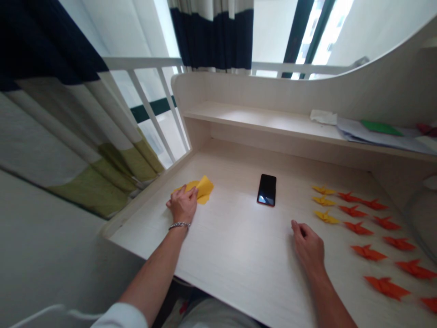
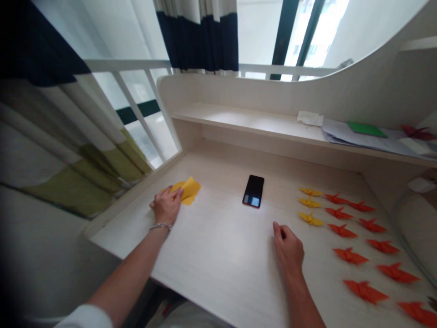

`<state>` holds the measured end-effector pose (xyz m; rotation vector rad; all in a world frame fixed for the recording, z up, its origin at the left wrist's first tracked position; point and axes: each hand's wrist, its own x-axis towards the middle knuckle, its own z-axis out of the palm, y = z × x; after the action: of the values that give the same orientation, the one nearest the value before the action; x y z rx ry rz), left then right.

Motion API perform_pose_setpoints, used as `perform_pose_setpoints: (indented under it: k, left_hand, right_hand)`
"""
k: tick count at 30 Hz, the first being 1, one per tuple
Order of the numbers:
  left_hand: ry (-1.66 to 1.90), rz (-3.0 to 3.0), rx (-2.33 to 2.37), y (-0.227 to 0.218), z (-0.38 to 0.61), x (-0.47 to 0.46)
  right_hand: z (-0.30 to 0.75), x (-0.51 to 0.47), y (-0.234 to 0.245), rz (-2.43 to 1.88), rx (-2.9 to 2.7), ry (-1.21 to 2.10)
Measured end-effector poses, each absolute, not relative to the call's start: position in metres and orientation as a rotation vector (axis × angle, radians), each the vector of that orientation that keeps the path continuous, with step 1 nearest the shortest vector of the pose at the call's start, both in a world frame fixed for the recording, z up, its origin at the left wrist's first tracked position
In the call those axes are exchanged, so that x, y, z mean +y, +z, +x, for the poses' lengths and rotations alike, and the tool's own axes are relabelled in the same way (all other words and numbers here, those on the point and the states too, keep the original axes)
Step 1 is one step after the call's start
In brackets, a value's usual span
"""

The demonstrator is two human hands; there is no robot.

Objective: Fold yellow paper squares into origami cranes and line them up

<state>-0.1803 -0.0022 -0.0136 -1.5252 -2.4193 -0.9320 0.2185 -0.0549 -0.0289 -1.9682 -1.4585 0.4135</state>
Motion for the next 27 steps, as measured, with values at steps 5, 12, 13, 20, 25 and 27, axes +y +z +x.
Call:
perform_pose_setpoints:
  k: [5,12,13,20,25,27]
  left_hand:
    - [-1.427,-1.830,-2.140,-0.009,-0.127,-0.024]
    - [-1.942,-2.273,-2.150,-0.011,-0.021,-0.072]
    - [-2.066,-2.292,-2.208,-0.011,-0.017,-0.072]
    - [-2.406,-2.469,-2.497,-0.015,-0.015,-0.054]
    - [-1.791,-2.491,-2.499,-0.018,-0.003,-0.057]
    - [-1.629,-2.472,-2.498,-0.018,-0.001,-0.057]
  right_hand:
    - [0.181,-0.058,-0.014,-1.602,-1.401,0.566]
    - [0.125,-0.050,0.005,-1.064,-0.989,1.390]
    - [0.129,-0.049,0.005,-1.037,-0.929,1.456]
    - [0.178,-0.039,0.003,-1.206,-1.221,1.522]
    - [0.187,-0.030,-0.015,-1.546,-1.401,0.971]
    - [0.187,-0.030,-0.023,-1.570,-1.403,0.893]
